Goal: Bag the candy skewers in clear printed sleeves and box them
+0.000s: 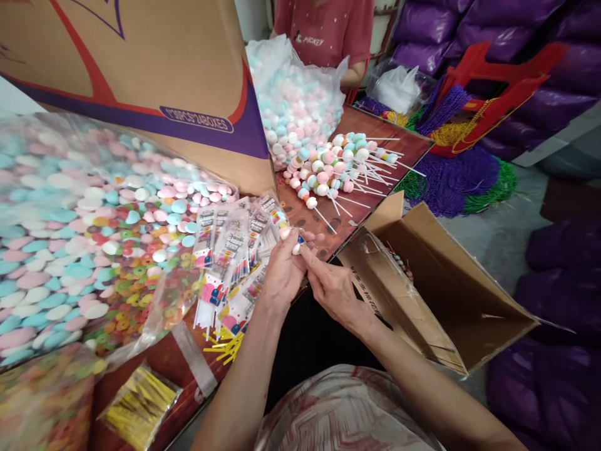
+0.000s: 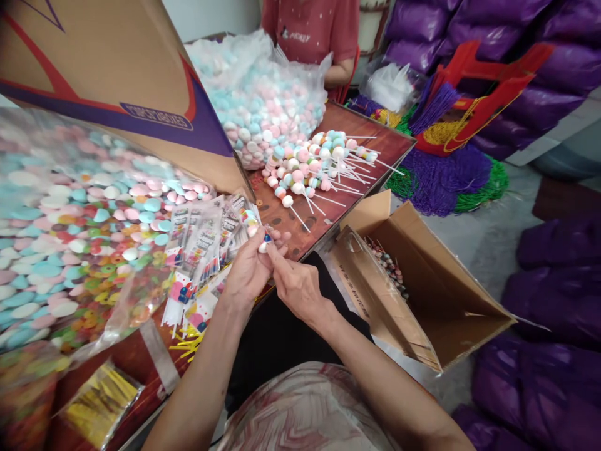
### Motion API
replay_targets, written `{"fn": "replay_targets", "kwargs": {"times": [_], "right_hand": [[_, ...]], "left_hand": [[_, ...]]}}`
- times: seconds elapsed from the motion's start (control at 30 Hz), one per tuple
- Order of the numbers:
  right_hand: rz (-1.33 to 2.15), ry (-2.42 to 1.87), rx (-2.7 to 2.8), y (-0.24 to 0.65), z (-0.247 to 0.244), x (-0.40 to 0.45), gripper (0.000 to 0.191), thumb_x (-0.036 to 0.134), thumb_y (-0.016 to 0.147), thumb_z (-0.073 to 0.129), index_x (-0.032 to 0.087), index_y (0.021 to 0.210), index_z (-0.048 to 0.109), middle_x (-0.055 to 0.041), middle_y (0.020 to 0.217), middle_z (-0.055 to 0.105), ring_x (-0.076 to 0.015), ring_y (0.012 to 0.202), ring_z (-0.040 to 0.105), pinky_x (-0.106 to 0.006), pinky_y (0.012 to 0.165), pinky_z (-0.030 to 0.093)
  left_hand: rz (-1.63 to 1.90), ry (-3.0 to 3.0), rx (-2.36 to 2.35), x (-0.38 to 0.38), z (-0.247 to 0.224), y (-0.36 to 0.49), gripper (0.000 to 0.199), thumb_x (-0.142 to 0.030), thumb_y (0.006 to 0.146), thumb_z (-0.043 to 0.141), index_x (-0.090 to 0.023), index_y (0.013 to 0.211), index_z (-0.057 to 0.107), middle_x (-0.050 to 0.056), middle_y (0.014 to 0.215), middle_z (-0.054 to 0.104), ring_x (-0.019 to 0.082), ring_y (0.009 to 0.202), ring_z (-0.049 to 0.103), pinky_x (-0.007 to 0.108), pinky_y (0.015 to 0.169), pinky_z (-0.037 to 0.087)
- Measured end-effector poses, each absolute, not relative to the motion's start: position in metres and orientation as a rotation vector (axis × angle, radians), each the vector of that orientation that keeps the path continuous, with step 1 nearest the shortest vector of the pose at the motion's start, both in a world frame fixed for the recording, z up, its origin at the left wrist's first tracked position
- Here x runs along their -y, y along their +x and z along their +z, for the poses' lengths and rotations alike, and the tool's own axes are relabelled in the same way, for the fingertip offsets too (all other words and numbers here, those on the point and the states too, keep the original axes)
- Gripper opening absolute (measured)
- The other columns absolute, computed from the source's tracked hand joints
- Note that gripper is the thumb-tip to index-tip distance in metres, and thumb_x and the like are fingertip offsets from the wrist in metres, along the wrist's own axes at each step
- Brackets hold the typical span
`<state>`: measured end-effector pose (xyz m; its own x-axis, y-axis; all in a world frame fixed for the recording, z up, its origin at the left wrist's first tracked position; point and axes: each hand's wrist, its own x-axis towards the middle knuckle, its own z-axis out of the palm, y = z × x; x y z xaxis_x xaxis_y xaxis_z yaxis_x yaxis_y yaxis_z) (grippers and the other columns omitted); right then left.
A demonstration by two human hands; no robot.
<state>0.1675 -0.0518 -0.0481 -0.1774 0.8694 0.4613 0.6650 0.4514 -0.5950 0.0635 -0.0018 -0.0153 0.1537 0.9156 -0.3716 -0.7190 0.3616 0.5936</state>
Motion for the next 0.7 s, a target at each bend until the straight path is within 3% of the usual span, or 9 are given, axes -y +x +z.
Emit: {"fn": "replay_targets", "kwargs": {"times": [0.13, 0.33, 0.43, 0.53, 0.7], "right_hand": [[0.321, -1.407, 1.933, 0.168, -0.046, 0.045, 0.047, 0.013, 0.096, 0.040, 0.015, 0.141, 0.054, -0.0100, 0.101, 0.077, -0.0155, 0.077, 0.073, -0.021, 0.068, 0.056], [0.277, -1.326, 1.839, 0.166, -0.049, 0.045, 0.045, 0.015, 0.097, 0.042, 0.015, 0.140, 0.055, -0.0130, 0.111, 0.075, -0.0187, 0.086, 0.074, -0.026, 0.078, 0.059], [0.204, -1.286, 1.847, 0.168, -0.054, 0.051, 0.043, 0.014, 0.098, 0.042, 0.017, 0.138, 0.059, -0.0107, 0.095, 0.076, -0.0171, 0.081, 0.073, -0.027, 0.082, 0.059], [0.200, -1.296, 1.933, 0.170, -0.056, 0.054, 0.044, 0.012, 0.098, 0.040, 0.017, 0.137, 0.060, -0.0079, 0.081, 0.074, -0.0147, 0.073, 0.071, -0.022, 0.073, 0.058], [0.165, -1.391, 1.958, 0.163, -0.055, 0.052, 0.046, 0.011, 0.098, 0.040, 0.021, 0.139, 0.058, -0.0085, 0.096, 0.077, -0.0136, 0.079, 0.072, -0.018, 0.069, 0.054]], "left_hand": [[1.200, 0.321, -0.753, 0.003, -0.022, 0.069, 0.015, -0.025, 0.077, 0.076, -0.016, 0.078, 0.064, -0.001, 0.073, 0.068, 0.019, 0.089, 0.073, 0.030, 0.089, 0.053], [1.184, 0.309, -0.789, 0.001, -0.022, 0.072, 0.012, -0.022, 0.078, 0.073, -0.014, 0.075, 0.065, 0.001, 0.073, 0.070, 0.020, 0.089, 0.073, 0.030, 0.089, 0.053], [1.182, 0.260, -0.805, -0.001, -0.018, 0.068, 0.011, -0.023, 0.081, 0.072, -0.016, 0.080, 0.064, 0.002, 0.078, 0.072, 0.020, 0.092, 0.073, 0.031, 0.088, 0.053], [1.148, 0.231, -0.822, 0.000, -0.016, 0.064, 0.014, -0.025, 0.081, 0.073, -0.016, 0.080, 0.063, 0.002, 0.076, 0.070, 0.021, 0.093, 0.073, 0.032, 0.088, 0.054], [1.136, 0.284, -0.825, 0.003, -0.016, 0.066, 0.015, -0.024, 0.077, 0.074, -0.016, 0.075, 0.060, -0.001, 0.069, 0.066, 0.021, 0.089, 0.073, 0.033, 0.091, 0.053]]}}
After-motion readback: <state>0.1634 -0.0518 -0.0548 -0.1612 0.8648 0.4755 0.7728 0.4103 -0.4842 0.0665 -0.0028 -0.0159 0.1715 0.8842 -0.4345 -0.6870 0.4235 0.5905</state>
